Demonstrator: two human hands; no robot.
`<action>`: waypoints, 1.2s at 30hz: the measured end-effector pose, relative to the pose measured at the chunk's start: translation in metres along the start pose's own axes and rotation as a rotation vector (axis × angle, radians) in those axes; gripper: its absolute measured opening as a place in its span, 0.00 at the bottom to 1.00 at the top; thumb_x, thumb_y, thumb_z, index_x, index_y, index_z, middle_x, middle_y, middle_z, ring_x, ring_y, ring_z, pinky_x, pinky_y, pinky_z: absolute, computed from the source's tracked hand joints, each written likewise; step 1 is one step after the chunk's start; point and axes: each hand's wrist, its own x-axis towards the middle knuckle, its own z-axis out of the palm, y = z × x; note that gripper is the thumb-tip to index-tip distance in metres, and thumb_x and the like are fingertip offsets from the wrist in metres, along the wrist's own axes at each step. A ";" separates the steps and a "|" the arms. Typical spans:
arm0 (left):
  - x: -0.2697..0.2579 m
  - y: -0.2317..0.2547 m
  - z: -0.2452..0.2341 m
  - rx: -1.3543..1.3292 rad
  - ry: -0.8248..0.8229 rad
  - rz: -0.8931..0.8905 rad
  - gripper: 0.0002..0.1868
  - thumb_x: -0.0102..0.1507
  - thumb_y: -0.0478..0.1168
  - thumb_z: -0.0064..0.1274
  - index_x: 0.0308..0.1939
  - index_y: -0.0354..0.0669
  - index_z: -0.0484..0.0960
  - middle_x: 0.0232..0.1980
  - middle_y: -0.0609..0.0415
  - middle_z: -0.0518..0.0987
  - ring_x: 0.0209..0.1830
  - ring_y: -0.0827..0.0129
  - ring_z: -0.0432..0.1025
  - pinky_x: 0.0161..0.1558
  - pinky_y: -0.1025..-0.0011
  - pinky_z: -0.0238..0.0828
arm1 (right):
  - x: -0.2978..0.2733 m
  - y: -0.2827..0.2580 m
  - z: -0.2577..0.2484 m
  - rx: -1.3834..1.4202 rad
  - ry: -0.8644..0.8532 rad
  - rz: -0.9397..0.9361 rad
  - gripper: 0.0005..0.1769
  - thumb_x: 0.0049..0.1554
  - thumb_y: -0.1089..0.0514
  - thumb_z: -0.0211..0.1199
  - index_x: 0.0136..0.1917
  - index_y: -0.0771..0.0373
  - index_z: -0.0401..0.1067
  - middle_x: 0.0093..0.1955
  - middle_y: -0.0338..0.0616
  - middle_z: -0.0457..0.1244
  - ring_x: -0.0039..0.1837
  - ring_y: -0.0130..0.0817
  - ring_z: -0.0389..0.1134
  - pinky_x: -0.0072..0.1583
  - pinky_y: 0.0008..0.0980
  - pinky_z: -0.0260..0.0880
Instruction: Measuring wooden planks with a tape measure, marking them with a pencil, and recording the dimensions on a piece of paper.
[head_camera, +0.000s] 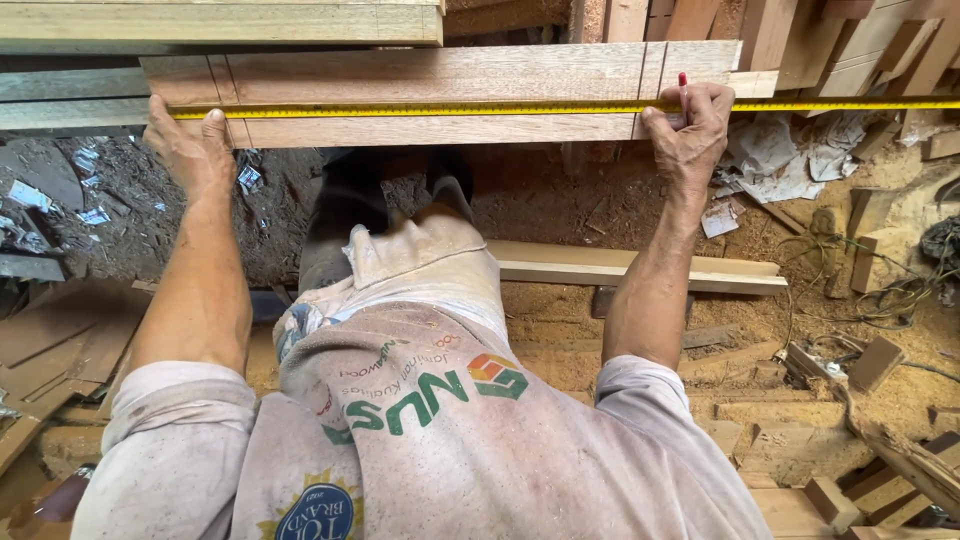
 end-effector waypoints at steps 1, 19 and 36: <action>-0.002 0.003 -0.001 -0.015 -0.018 -0.022 0.47 0.74 0.72 0.58 0.83 0.62 0.46 0.80 0.22 0.35 0.80 0.23 0.37 0.70 0.22 0.47 | 0.000 -0.001 -0.001 0.003 -0.005 0.015 0.06 0.58 0.61 0.69 0.48 0.60 0.74 0.54 0.42 0.54 0.48 0.27 0.61 0.52 0.35 0.82; 0.012 -0.012 0.009 0.011 0.045 -0.018 0.43 0.76 0.64 0.67 0.80 0.63 0.51 0.79 0.23 0.40 0.77 0.21 0.52 0.67 0.27 0.62 | 0.002 -0.007 -0.001 -0.020 -0.018 0.078 0.09 0.56 0.57 0.71 0.48 0.57 0.74 0.54 0.40 0.55 0.46 0.26 0.63 0.50 0.31 0.81; 0.005 -0.002 0.005 -0.068 0.021 -0.024 0.42 0.79 0.53 0.67 0.81 0.61 0.49 0.80 0.24 0.38 0.79 0.21 0.49 0.71 0.27 0.56 | 0.003 -0.016 -0.003 -0.043 -0.015 0.092 0.10 0.54 0.55 0.71 0.48 0.55 0.74 0.53 0.38 0.55 0.45 0.25 0.63 0.48 0.30 0.80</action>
